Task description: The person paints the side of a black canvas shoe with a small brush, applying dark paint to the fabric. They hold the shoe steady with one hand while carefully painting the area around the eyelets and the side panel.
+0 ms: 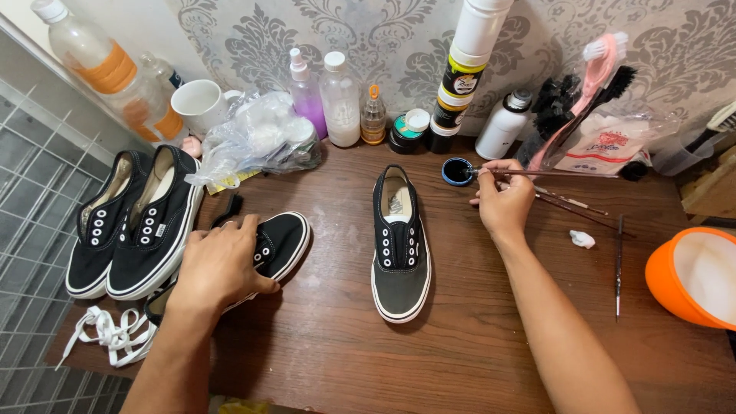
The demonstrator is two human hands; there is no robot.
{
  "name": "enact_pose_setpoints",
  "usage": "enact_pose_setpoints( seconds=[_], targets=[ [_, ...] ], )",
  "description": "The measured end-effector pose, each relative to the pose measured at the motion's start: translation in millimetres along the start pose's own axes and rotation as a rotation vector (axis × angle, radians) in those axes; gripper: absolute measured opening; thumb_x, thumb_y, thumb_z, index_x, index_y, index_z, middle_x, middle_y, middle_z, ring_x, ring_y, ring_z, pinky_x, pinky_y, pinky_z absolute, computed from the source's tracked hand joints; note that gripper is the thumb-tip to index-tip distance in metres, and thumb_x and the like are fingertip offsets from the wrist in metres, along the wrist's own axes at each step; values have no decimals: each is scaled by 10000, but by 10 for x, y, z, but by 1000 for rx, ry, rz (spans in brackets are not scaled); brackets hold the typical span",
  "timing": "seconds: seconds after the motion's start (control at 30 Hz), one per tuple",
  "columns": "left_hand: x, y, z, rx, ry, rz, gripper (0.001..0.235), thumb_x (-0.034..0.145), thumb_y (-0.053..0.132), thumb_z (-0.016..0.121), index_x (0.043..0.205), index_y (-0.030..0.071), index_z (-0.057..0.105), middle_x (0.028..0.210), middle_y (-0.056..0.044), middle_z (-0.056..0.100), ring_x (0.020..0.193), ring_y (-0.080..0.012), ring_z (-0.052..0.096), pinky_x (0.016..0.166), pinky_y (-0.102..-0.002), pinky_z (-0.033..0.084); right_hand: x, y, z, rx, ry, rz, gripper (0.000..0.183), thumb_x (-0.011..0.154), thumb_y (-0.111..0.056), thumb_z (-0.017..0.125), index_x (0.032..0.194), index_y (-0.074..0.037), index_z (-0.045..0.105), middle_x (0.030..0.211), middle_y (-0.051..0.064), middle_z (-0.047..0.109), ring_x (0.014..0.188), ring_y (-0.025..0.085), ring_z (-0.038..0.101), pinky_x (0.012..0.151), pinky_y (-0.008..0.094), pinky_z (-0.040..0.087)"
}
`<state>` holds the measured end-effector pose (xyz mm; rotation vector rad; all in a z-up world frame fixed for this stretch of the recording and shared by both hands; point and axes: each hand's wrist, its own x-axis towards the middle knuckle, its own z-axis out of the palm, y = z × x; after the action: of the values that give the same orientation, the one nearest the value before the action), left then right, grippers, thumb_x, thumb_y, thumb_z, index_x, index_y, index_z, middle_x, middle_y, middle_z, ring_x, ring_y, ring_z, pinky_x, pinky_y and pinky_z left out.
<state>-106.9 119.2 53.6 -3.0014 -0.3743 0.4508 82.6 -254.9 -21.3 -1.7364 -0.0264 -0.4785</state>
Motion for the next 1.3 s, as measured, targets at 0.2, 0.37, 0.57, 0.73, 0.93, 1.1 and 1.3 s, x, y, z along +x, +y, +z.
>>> enact_pose_setpoints(
  seconds=[0.2, 0.37, 0.57, 0.73, 0.93, 1.1, 1.3],
  targets=[
    [288, 114, -10, 45, 167, 74, 985, 559, 782, 808, 1235, 115, 547, 1072, -136, 743, 989, -331, 758, 943, -482, 492, 13, 21, -7, 7, 13, 2, 62, 934, 12, 656, 988, 35, 675, 821, 208, 674, 536, 178, 640, 455, 322, 629],
    [705, 180, 1, 77, 179, 122, 1029, 514, 686, 870, 1294, 99, 545, 1097, -160, 732, 1027, -367, 745, 935, -518, 492, 52, 132, -17, 31, 28, 29, 71, 928, 4, 649, 989, 35, 668, 791, 196, 664, 524, 166, 630, 453, 329, 631],
    [934, 170, -39, 49, 163, 112, 1043, 484, 629, 900, 1307, 72, 580, 1097, -209, 744, 1013, -407, 749, 926, -568, 485, 57, 88, -13, 54, 55, 49, 70, 912, 18, 637, 974, 35, 664, 765, 198, 658, 512, 165, 626, 448, 324, 627],
    [799, 245, -212, 43, 148, 88, 1050, 495, 626, 903, 1322, 72, 569, 1126, -225, 731, 1062, -433, 721, 916, -584, 487, 53, 74, -11, 65, 72, 60, 67, 889, 37, 622, 939, 31, 665, 701, 182, 631, 497, 169, 625, 434, 326, 624],
    [229, 610, -631, -13, 273, 73, 923, 659, 551, 872, 1367, 83, 510, 1130, -213, 699, 1094, -423, 699, 912, -520, 536, 77, 89, -21, 45, 105, 45, 65, 874, 41, 601, 899, 17, 656, 589, 169, 593, 442, 187, 614, 414, 316, 623],
    [-23, 867, -958, -378, 218, 229, 582, 894, 384, 678, 1367, 70, 553, 1086, -218, 718, 1004, -450, 716, 834, -566, 558, 96, 84, -27, 80, 129, 49, 64, 873, 38, 591, 897, 10, 644, 550, 153, 562, 423, 171, 585, 382, 293, 597],
    [500, 1163, -519, -1077, 143, 231, 653, 940, 384, 656, 1474, 60, 465, 1292, -243, 641, 1193, -395, 663, 949, -460, 571, 104, 158, -45, 106, 122, 36, 64, 879, 38, 591, 901, 10, 645, 614, 140, 575, 456, 143, 583, 375, 282, 562]
  ],
)
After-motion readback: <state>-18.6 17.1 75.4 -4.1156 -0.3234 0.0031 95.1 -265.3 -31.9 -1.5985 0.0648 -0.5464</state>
